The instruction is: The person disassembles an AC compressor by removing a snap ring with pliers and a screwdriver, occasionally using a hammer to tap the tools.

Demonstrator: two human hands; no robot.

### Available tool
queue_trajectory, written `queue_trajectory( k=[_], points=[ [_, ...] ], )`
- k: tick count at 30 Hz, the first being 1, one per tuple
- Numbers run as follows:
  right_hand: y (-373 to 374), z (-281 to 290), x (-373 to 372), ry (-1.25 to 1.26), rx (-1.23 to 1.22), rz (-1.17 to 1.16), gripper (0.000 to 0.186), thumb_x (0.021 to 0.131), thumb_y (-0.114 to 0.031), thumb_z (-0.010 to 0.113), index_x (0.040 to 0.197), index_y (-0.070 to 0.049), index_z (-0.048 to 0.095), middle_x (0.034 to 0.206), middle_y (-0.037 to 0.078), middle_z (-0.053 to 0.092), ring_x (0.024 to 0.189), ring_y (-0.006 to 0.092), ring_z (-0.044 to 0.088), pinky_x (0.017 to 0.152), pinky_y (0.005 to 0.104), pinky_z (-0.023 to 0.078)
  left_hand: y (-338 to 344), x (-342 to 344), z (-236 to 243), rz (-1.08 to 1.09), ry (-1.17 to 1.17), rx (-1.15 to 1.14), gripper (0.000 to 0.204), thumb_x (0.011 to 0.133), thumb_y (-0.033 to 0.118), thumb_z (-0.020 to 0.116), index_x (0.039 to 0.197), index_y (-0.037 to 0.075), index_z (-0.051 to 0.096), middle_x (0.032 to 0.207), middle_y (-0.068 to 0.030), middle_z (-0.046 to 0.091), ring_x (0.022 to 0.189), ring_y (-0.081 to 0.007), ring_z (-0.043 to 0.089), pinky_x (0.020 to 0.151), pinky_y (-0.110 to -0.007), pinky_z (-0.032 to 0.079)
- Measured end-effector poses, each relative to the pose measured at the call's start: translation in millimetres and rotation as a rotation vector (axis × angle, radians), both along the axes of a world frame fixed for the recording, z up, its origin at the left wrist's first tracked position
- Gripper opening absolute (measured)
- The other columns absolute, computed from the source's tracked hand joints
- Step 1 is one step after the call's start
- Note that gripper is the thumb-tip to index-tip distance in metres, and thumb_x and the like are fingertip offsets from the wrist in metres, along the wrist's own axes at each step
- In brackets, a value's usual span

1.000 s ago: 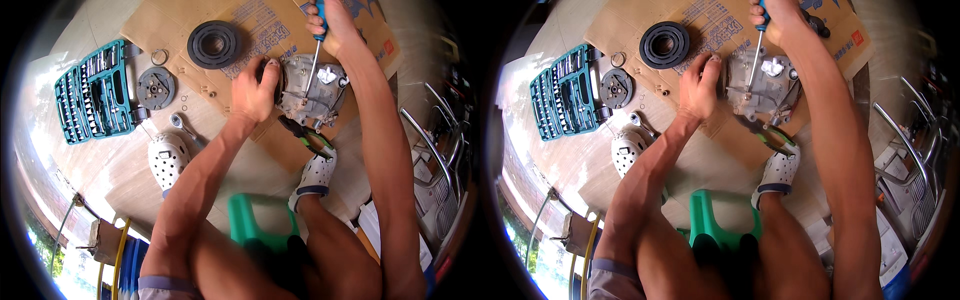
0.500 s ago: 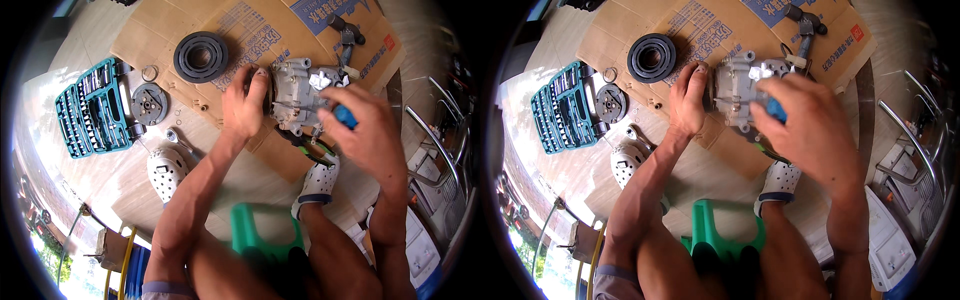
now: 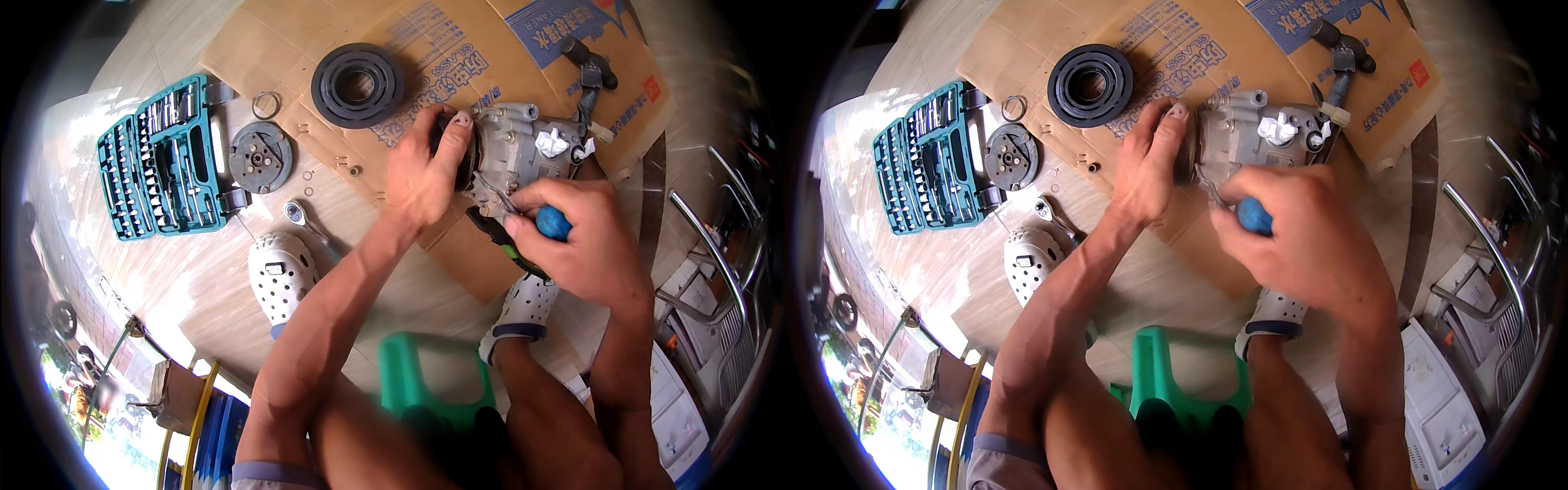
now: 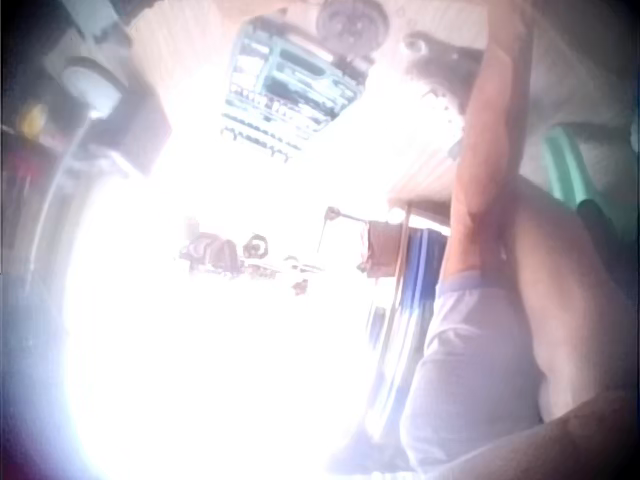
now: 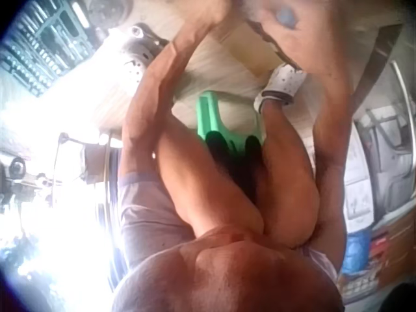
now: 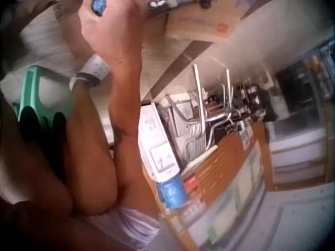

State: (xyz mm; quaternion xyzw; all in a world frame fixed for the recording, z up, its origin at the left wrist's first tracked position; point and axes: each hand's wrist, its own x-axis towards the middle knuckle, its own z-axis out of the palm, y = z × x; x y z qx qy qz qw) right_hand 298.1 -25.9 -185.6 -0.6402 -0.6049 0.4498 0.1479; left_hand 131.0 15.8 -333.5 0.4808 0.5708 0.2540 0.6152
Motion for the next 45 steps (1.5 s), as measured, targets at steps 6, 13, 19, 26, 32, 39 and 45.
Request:
queue_trajectory(
  k=[6, 13, 19, 26, 32, 39, 45],
  points=[
    [-41, 27, -13, -0.073, -0.075, 0.269, 0.036, 0.088, -0.011, 0.08, 0.122, -0.002, 0.07, 0.095, 0.013, 0.072, 0.074, 0.0283, 0.069, 0.071, 0.0362, 0.057, 8, -11, -14, -0.019, -0.228, -0.184, 0.07, 0.107, 0.058, 0.054, 0.143, -0.002, 0.06, 0.122, -0.0171, 0.071, 0.118, -0.0226, 0.064, 0.105, -0.035, 0.047],
    [-83, 3, -6, -0.252, -0.287, 0.016, 0.029, 0.095, -0.021, 0.075, 0.118, -0.002, 0.071, 0.094, 0.018, 0.073, 0.081, 0.0338, 0.071, 0.076, 0.043, 0.057, 6, -24, -2, -0.073, -0.325, -0.357, 0.084, 0.101, 0.062, 0.064, 0.153, -0.002, 0.05, 0.137, -0.0187, 0.065, 0.128, -0.0252, 0.06, 0.11, -0.036, 0.045],
    [-103, -43, 66, -0.328, -0.26, -0.459, 0.025, 0.099, -0.022, 0.071, 0.109, 0.001, 0.073, 0.098, 0.021, 0.075, 0.086, 0.0304, 0.074, 0.078, 0.0388, 0.055, 7, -28, 6, -0.056, -0.415, -0.498, 0.1, 0.096, 0.064, 0.069, 0.163, -0.001, 0.033, 0.148, -0.0165, 0.056, 0.131, -0.0259, 0.059, 0.113, -0.042, 0.045],
    [-122, -122, 148, -0.441, -0.09, -0.688, 0.032, 0.101, -0.022, 0.067, 0.124, 0.0, 0.07, 0.114, 0.022, 0.075, 0.108, 0.031, 0.074, 0.094, 0.0396, 0.055, 2, -28, 14, -0.067, -0.375, -0.459, 0.105, 0.091, 0.058, 0.08, 0.163, 0.0, 0.03, 0.143, -0.015, 0.057, 0.129, -0.024, 0.06, 0.109, -0.042, 0.05],
    [-100, -135, 148, -0.494, 0.054, -0.663, 0.044, 0.101, -0.03, 0.069, 0.132, 0.001, 0.066, 0.124, 0.021, 0.073, 0.116, 0.0407, 0.069, 0.101, 0.0437, 0.053, -1, -18, 12, 0.004, -0.384, -0.474, 0.103, 0.087, 0.05, 0.086, 0.16, 0.0, 0.033, 0.144, -0.0149, 0.054, 0.13, -0.024, 0.059, 0.106, -0.041, 0.054],
    [-77, -89, 82, 0.039, -0.019, -0.758, 0.083, 0.1, -0.063, 0.063, 0.15, 0.002, 0.052, 0.127, 0.025, 0.071, 0.12, 0.0383, 0.068, 0.102, 0.0433, 0.052, 2, -22, -2, -0.068, -0.399, -0.456, 0.104, 0.086, 0.046, 0.086, 0.16, -0.003, 0.033, 0.148, -0.0164, 0.051, 0.131, -0.0256, 0.059, 0.105, -0.043, 0.055],
    [-57, -85, 47, 0.06, -0.157, -0.638, 0.096, 0.092, -0.078, 0.062, 0.144, 0.003, 0.056, 0.129, 0.025, 0.069, 0.123, 0.0375, 0.065, 0.107, 0.0447, 0.048, -2, -19, -2, 0.004, -0.396, -0.415, 0.096, 0.084, 0.041, 0.088, 0.154, -0.006, 0.042, 0.14, -0.0177, 0.059, 0.123, -0.0241, 0.064, 0.101, -0.04, 0.058]
  ],
)
